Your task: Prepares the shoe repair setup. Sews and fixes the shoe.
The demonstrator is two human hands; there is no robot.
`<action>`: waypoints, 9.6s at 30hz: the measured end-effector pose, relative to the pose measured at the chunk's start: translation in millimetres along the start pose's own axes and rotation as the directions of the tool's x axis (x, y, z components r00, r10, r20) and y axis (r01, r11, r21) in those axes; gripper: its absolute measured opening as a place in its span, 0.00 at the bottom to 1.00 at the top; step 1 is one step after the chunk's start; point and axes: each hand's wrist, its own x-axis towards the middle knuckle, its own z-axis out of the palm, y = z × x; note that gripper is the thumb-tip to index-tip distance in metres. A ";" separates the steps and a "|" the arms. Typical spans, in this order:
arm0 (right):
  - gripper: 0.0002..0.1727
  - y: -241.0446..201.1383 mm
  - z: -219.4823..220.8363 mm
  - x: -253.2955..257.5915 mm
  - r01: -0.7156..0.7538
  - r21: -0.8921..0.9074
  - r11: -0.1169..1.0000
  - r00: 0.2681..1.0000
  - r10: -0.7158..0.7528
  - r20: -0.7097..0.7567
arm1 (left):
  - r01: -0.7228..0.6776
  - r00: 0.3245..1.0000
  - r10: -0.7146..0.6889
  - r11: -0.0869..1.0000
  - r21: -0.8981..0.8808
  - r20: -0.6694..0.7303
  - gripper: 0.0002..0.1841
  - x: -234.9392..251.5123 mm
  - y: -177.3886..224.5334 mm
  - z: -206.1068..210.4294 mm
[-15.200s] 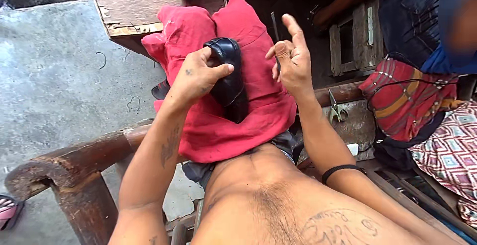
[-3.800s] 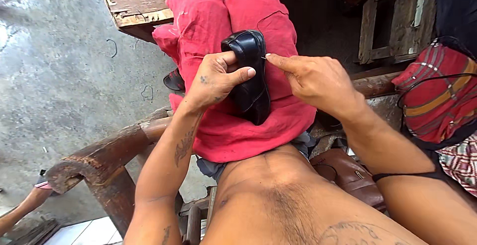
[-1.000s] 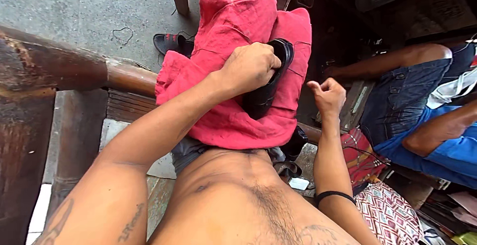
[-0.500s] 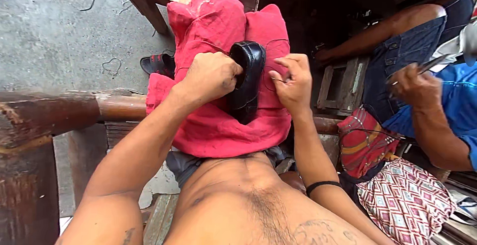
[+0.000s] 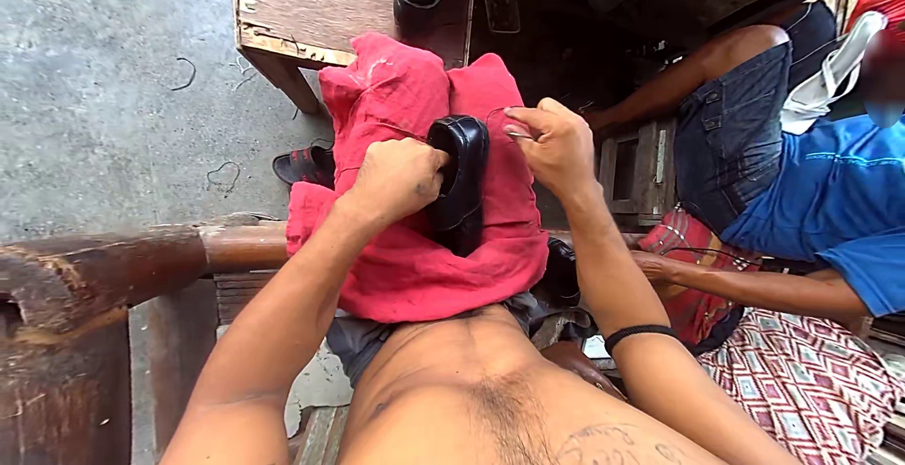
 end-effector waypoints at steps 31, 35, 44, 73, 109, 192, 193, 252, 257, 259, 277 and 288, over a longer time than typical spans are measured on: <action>0.14 -5.4 21.3 -34.7 -0.049 0.584 0.810 0.999 0.049 0.015 | -0.327 0.932 0.144 0.724 -0.607 -0.331 0.14 -34.8 -16.2 -20.4; 0.25 -11.0 38.7 -36.4 0.025 0.257 0.966 0.998 -0.008 -0.069 | -0.461 0.886 0.062 0.005 -0.887 -0.460 0.10 -28.9 -22.8 -27.4; 0.26 -17.1 63.4 -43.1 0.108 -0.069 0.992 0.982 -0.118 -0.150 | 0.074 0.962 -0.164 0.928 -0.366 -0.220 0.18 -66.5 -19.1 -37.7; 0.16 28.0 63.3 -52.2 -0.047 0.907 0.419 0.914 0.384 -0.129 | 0.053 0.968 -0.184 0.815 -0.578 -0.171 0.25 -80.1 7.1 -5.3; 0.16 -11.5 -8.3 13.4 0.094 0.148 0.984 0.758 -0.167 0.630 | 0.180 0.966 0.083 0.458 -0.870 0.243 0.04 13.7 -6.0 -5.3; 0.09 -11.7 28.3 -62.8 -0.002 0.307 0.952 0.996 0.028 -0.080 | -0.107 0.989 0.101 0.993 -0.052 -0.109 0.13 -17.4 0.1 8.1; 0.08 -9.9 22.1 -58.3 -0.034 0.446 0.894 0.995 0.074 -0.074 | -0.093 0.990 0.088 0.995 -0.040 -0.111 0.14 -16.5 -0.1 7.3; 0.28 -36.8 38.0 -24.5 -0.224 0.089 0.971 0.946 0.194 0.261 | -0.278 0.915 -0.257 0.156 -0.948 -0.310 0.16 -82.5 9.7 19.4; 0.28 -33.3 35.0 -25.2 -0.227 0.103 0.968 0.949 0.196 0.249 | -0.125 0.928 -0.126 0.781 -0.612 -0.351 0.18 -55.7 -2.9 3.7; 0.27 -30.4 34.9 -26.8 -0.253 0.190 0.949 0.948 0.203 0.246 | 0.001 0.972 -0.080 0.940 -0.340 -0.219 0.20 -42.5 0.3 -14.1; 0.21 -5.5 25.2 -94.9 -0.159 0.453 0.877 0.985 0.111 0.132 | 0.232 0.956 0.051 0.465 -0.855 0.287 0.08 8.0 -5.9 -13.0; 0.22 -7.7 28.7 -86.8 -0.111 0.298 0.948 0.980 0.054 0.193 | 0.240 0.950 0.074 0.443 -0.864 0.302 0.07 10.8 -10.4 -13.4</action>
